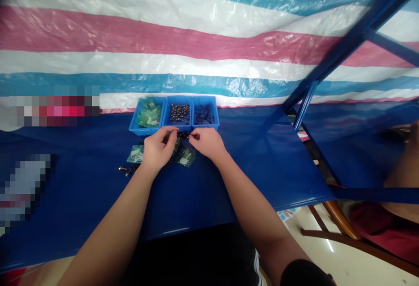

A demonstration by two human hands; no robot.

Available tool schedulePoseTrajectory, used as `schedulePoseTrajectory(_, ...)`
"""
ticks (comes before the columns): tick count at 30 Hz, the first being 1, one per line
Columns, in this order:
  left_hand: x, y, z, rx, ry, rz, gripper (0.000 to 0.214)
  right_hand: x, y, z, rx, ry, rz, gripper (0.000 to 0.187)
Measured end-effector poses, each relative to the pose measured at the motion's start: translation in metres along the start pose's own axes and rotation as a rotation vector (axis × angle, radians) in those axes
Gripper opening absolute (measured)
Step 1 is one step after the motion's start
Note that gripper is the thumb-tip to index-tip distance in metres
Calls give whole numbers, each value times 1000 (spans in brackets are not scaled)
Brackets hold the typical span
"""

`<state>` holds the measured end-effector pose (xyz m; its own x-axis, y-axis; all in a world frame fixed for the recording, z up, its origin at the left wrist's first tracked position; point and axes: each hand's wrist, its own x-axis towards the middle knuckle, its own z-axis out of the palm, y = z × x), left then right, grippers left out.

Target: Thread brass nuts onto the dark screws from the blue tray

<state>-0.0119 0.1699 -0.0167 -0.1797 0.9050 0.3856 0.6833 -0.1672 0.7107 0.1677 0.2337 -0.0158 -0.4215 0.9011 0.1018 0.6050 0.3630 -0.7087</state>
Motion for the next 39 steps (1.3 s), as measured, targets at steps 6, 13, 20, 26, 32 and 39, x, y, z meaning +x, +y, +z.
schedulePoseTrajectory(6,0,0,0,4,-12,2,28,-1,-4,12,-313,-3,167,25)
schedulePoseTrajectory(13,-1,1,1,10,-20,5,30,-2,-6,11,-356,-44,171,26)
schedulePoseTrajectory(20,-1,-1,2,8,-28,-11,30,-5,-11,6,-266,-80,180,17)
schedulePoseTrajectory(26,0,1,1,19,-31,-5,29,-4,-7,5,-229,-75,162,22)
schedulePoseTrajectory(32,0,2,0,30,-31,1,29,-2,-3,5,-232,-112,69,17)
schedulePoseTrajectory(39,0,0,1,19,-35,-1,28,-3,-4,4,-227,-74,85,19)
